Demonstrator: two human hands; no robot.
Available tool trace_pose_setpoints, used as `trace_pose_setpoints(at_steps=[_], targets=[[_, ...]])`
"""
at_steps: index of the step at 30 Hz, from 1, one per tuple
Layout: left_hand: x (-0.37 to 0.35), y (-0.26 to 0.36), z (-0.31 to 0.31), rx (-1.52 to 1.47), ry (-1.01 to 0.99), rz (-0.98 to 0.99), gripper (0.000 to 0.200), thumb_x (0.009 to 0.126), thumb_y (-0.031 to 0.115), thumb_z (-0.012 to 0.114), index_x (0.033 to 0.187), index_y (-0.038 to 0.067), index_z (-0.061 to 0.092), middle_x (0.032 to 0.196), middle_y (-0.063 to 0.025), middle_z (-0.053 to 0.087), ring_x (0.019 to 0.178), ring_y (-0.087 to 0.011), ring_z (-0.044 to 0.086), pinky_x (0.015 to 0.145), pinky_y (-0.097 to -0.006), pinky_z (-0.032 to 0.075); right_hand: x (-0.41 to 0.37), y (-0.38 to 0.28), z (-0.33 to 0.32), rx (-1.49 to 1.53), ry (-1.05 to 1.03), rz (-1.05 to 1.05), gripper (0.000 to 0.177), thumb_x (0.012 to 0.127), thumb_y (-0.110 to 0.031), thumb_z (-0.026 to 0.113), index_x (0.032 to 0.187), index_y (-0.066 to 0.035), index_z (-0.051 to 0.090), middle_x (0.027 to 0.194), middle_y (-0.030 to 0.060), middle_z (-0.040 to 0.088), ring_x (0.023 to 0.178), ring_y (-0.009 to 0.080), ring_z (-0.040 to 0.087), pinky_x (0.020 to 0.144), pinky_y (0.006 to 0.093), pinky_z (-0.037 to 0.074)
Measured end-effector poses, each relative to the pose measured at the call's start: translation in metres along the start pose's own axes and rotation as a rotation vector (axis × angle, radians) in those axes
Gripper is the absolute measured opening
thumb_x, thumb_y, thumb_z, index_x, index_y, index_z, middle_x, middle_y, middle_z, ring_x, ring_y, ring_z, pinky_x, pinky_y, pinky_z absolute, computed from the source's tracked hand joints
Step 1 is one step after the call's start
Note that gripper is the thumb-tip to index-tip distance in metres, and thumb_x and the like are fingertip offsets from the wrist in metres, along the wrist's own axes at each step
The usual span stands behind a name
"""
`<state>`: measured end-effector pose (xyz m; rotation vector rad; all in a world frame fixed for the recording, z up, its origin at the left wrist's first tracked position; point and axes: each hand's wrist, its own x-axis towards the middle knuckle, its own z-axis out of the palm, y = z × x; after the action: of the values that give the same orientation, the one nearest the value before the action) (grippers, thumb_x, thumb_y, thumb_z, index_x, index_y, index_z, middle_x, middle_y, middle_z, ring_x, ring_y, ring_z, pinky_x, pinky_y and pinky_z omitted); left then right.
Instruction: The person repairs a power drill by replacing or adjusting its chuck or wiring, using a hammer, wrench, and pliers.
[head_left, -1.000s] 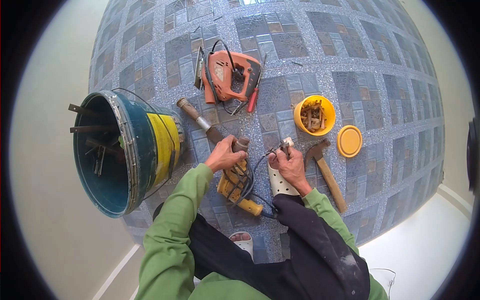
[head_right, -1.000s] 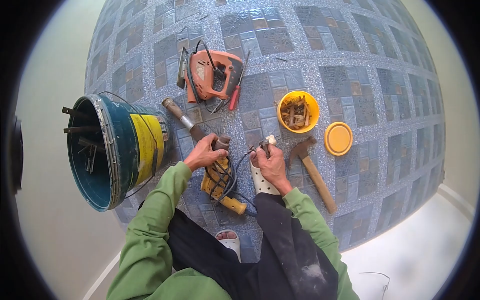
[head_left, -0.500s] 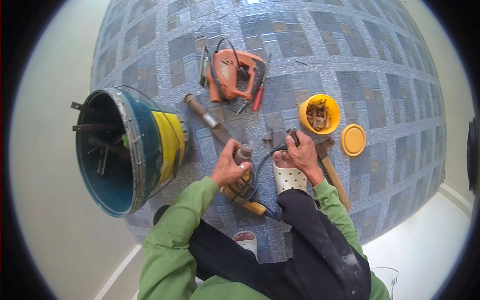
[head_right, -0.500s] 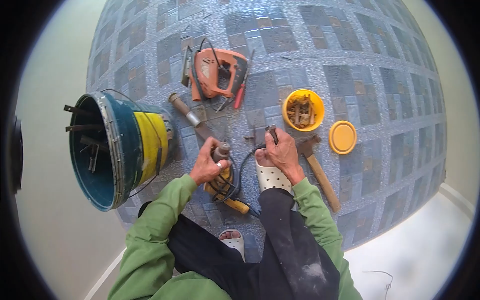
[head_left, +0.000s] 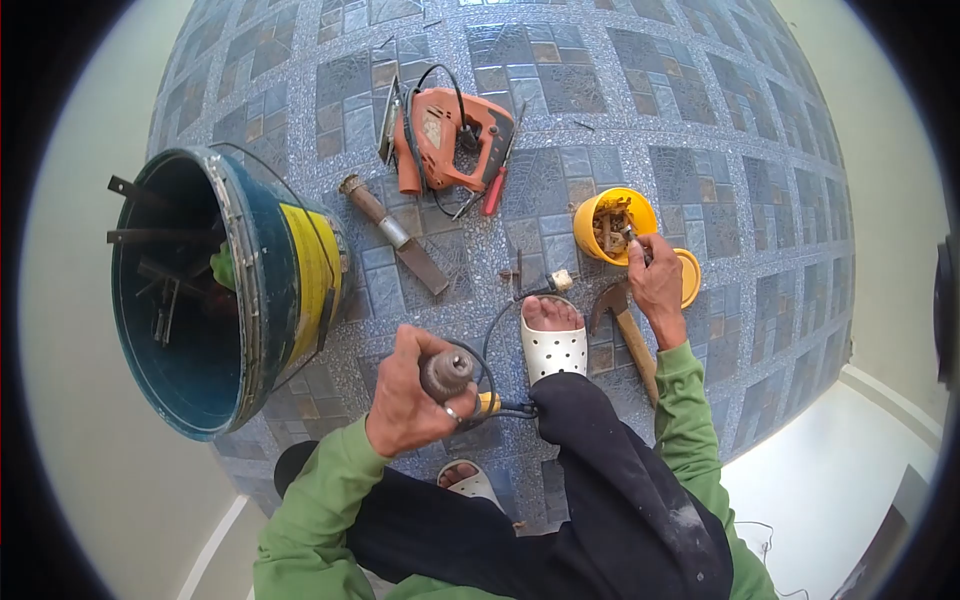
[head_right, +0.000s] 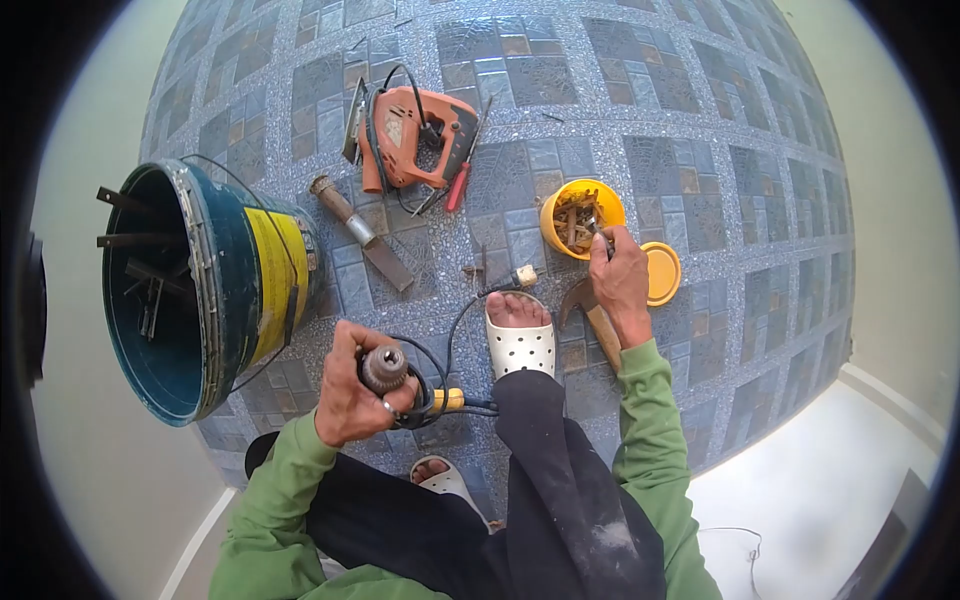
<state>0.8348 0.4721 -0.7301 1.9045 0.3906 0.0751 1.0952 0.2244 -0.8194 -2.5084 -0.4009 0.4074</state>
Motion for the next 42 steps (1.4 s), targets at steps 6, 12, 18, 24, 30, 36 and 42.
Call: trace_pose_setpoints(at_steps=[6,12,18,24,30,36,42], targets=[[-0.033,0.012,-0.006,0.001,0.089,0.154,0.049,0.071,0.005,0.076,0.103,0.003,0.039,0.086,-0.0119,0.060,0.072,-0.0194,0.062,0.066,-0.0322,0.051,0.006,-0.007,0.017,-0.156,0.148,-0.149,0.029,0.095,-0.026,0.057,0.104,0.001,0.062,0.091,0.0265,0.065,0.083,0.0422,0.064,0.071,0.0490,0.049],[-0.084,0.056,-0.040,-0.218,0.362,0.191,0.049,0.074,0.004,0.072,0.103,0.006,0.033,0.089,-0.0139,0.059,0.075,-0.0132,0.055,0.068,-0.0293,0.050,-0.043,-0.060,-0.049,-0.089,0.050,-0.249,0.031,0.094,-0.025,0.062,0.105,0.004,0.065,0.090,0.0191,0.069,0.080,0.0337,0.068,0.069,0.0408,0.052],[-0.130,0.136,-0.082,-0.322,0.665,0.205,0.051,0.074,0.007,0.072,0.104,0.005,0.031,0.091,-0.0155,0.058,0.076,-0.0120,0.055,0.070,-0.0266,0.050,-0.109,-0.188,-0.199,0.329,0.290,-0.440,0.024,0.096,-0.017,0.062,0.108,0.003,0.065,0.085,0.0087,0.067,0.071,0.0119,0.062,0.066,0.0259,0.051],[-0.181,0.182,-0.101,-0.327,0.825,0.267,0.051,0.074,0.004,0.072,0.103,0.005,0.031,0.088,-0.0152,0.059,0.076,-0.0113,0.056,0.070,-0.0260,0.050,-0.251,-0.307,-0.253,0.588,0.313,-0.748,0.017,0.092,-0.008,0.055,0.100,0.003,0.066,0.080,0.0107,0.067,0.067,0.0151,0.063,0.065,0.0292,0.051],[-0.223,0.201,-0.099,-0.361,0.943,0.146,0.049,0.075,0.002,0.073,0.103,0.004,0.032,0.089,-0.0131,0.059,0.078,-0.0117,0.058,0.073,-0.0260,0.052,-0.318,-0.329,-0.120,0.492,-0.571,-0.791,0.085,0.069,-0.024,0.090,0.140,-0.006,0.048,0.090,0.0069,0.063,0.076,0.0171,0.066,0.069,0.0296,0.055],[-0.244,0.187,-0.088,-0.430,1.096,-0.069,0.043,0.075,0.002,0.072,0.097,0.004,0.036,0.085,-0.0098,0.060,0.073,-0.0102,0.057,0.070,-0.0255,0.051,-0.348,-0.326,-0.076,0.277,-0.313,-0.894,0.090,0.060,-0.031,0.092,0.136,-0.007,0.051,0.112,0.0158,0.050,0.092,0.0280,0.057,0.077,0.0353,0.053],[-0.240,0.168,-0.065,-0.493,1.013,-0.016,0.047,0.075,0.007,0.079,0.100,0.002,0.040,0.087,-0.0100,0.062,0.077,-0.0118,0.062,0.068,-0.0260,0.053,-0.299,-0.331,-0.091,0.326,-0.453,-1.042,0.079,0.060,-0.034,0.091,0.125,-0.003,0.059,0.113,0.0157,0.056,0.098,0.0302,0.060,0.083,0.0378,0.052]])
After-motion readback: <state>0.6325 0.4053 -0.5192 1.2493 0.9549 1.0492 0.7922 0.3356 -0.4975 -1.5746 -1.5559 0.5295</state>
